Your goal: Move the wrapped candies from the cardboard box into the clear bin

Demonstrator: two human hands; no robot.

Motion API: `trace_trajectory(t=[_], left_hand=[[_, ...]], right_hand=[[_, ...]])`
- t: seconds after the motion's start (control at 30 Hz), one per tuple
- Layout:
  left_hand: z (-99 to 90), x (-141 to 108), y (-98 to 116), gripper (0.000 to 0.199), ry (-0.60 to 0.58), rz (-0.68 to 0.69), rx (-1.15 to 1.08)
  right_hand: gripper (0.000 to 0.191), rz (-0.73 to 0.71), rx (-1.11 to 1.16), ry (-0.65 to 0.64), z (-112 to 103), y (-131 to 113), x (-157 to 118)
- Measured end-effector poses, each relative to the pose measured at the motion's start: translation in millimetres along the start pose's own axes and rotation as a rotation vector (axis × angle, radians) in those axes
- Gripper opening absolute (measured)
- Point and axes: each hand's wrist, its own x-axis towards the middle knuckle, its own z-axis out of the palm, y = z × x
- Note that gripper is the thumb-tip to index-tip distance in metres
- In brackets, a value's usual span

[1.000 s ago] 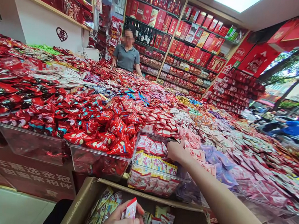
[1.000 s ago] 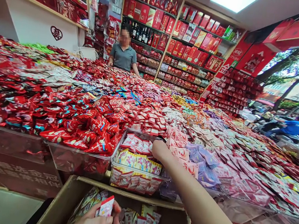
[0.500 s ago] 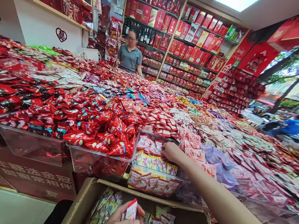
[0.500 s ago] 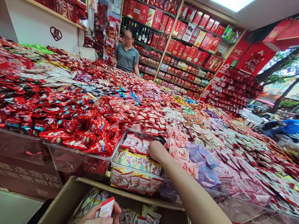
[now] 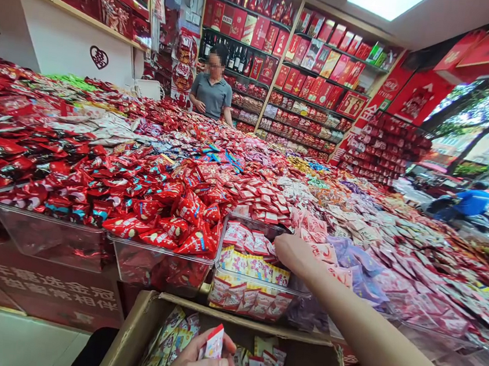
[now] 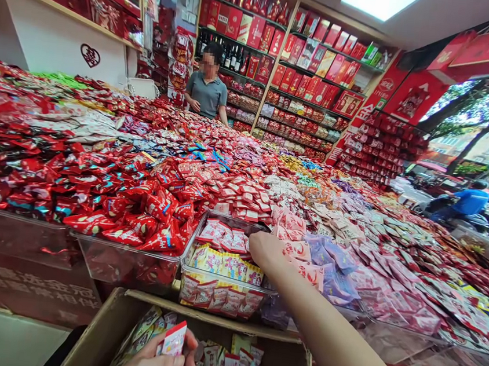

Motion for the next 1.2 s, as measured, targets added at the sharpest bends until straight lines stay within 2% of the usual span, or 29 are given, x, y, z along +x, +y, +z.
trace_trajectory(t=[0.2, 0.4, 0.57, 0.67, 0.77, 0.87, 0.93, 1.07, 1.2], left_hand=[[-0.7, 0.4, -0.9, 0.030, -0.007, -0.011, 0.004], [1.3, 0.8, 0.3, 0.030, -0.009, 0.001, 0.004], [-2.3, 2.5, -1.8, 0.030, -0.011, 0.007, 0.005], [-2.9, 2.9, -1.8, 0.036, -0.046, 0.011, -0.017], [2.1, 0.1, 2.5, 0.040, -0.031, -0.017, -0.064], [10.6, -5.0, 9.6, 0.042, 0.036, -0.095, -0.118], [15.3, -7.7, 12.8, 0.046, 0.026, -0.098, -0.177], [18.8, -7.7, 9.5, 0.048, -0.037, -0.056, -0.206], [17.9, -2.0, 2.9, 0.040, 0.047, -0.108, -0.044]], right_hand=[[0.029, -0.063, -0.027, 0.008, 3.6, -8.2, -4.5], [0.029, -0.065, -0.030, 0.008, 8.5, -10.7, -9.0], [0.024, -0.051, -0.013, 0.010, -2.0, -10.2, -10.8], [0.022, -0.089, 0.081, 0.103, -18.3, -16.7, -34.8], [0.023, -0.304, 0.430, 0.229, -24.3, -34.7, -82.4], [0.026, -0.345, 0.691, 0.195, -3.8, -59.1, -128.7], [0.020, -0.278, 0.813, 0.180, 21.7, -73.7, -146.4], [0.018, -0.153, 1.122, 0.088, 69.8, -90.4, -152.5], [0.018, -0.050, 1.413, 0.023, 89.2, -89.2, -148.7]])
